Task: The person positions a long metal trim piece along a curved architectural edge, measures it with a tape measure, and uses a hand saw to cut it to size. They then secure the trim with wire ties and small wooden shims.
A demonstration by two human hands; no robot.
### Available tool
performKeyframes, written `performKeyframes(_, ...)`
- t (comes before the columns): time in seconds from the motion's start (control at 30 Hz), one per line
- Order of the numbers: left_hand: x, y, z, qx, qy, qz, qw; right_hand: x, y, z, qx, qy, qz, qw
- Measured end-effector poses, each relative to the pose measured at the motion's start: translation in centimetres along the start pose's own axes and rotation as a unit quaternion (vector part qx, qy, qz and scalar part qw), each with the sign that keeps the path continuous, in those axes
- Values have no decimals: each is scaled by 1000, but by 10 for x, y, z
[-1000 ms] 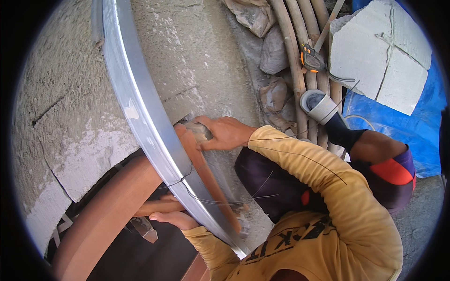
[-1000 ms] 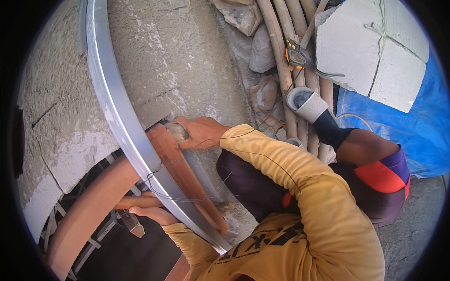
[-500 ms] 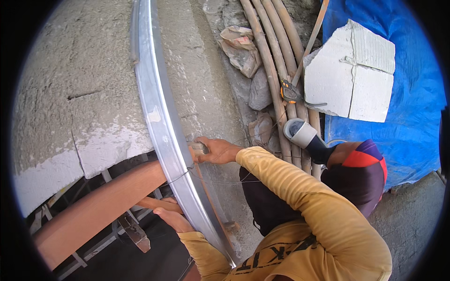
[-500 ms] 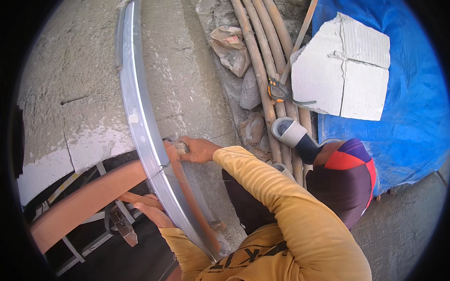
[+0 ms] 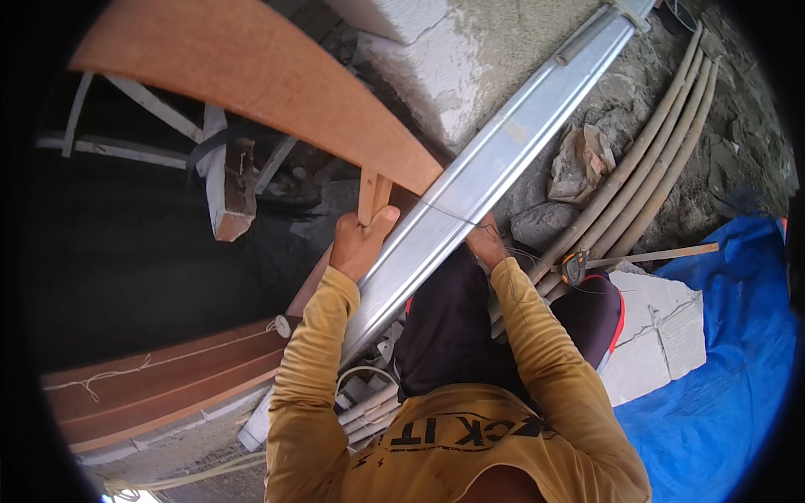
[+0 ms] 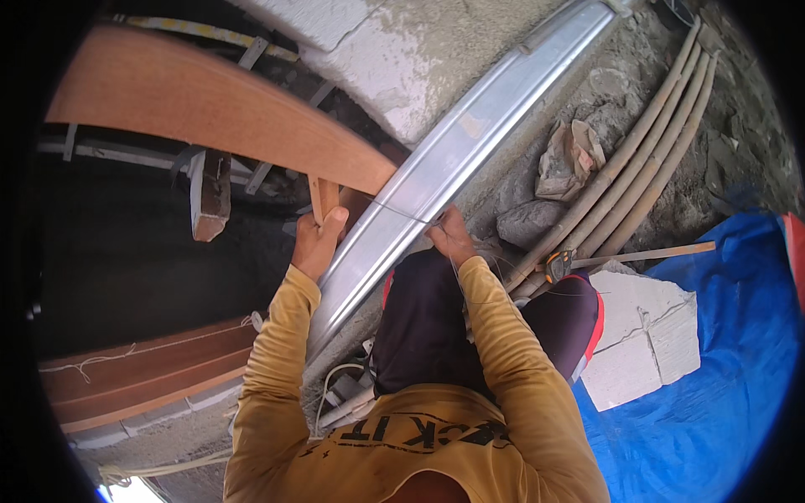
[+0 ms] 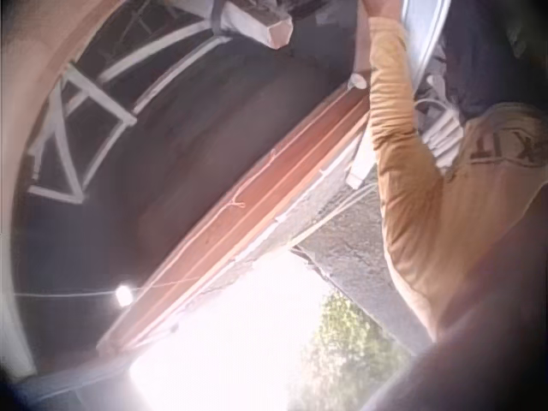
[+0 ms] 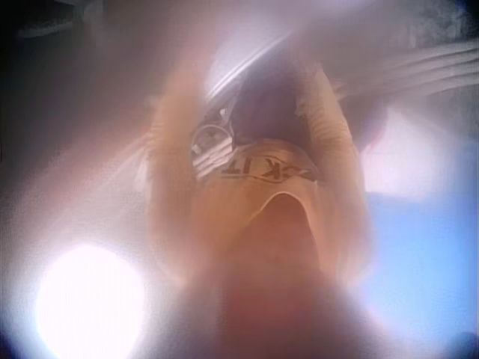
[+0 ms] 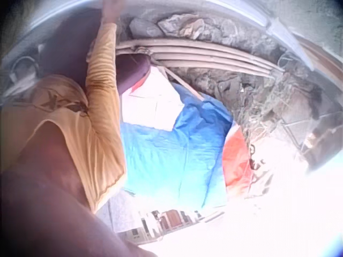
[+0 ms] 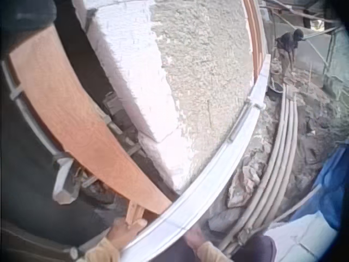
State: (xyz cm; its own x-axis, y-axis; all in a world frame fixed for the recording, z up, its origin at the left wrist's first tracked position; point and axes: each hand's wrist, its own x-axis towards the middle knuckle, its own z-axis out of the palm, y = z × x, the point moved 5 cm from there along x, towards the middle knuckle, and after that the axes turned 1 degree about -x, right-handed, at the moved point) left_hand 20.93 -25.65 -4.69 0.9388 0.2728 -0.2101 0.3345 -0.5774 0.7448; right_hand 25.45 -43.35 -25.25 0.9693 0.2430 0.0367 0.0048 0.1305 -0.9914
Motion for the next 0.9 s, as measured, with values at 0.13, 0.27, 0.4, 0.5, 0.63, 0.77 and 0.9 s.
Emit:
performKeyframes(0.13,-14,9,-9,23,-82,-11,996,-15,6,-2,-115,10,89,989)
performKeyframes(0.27,-31,0,-14,95,-99,1,991,-10,37,-6,-17,-1,56,998)
performKeyframes(0.4,-42,-4,-6,113,-63,-53,990,-22,-30,6,65,-26,101,992)
performKeyframes(0.5,-29,6,1,83,-51,-40,994,-24,-24,-15,65,-43,160,984)
performKeyframes(0.63,-29,-11,-6,77,7,11,997,-97,-30,-26,-128,-171,168,962)
performKeyframes(0.77,-33,-15,-1,116,-15,-26,993,-153,-81,-48,-212,-267,159,927)
performKeyframes(0.9,-34,-5,-5,132,-26,-12,991,-146,-63,-53,-207,-232,152,938)
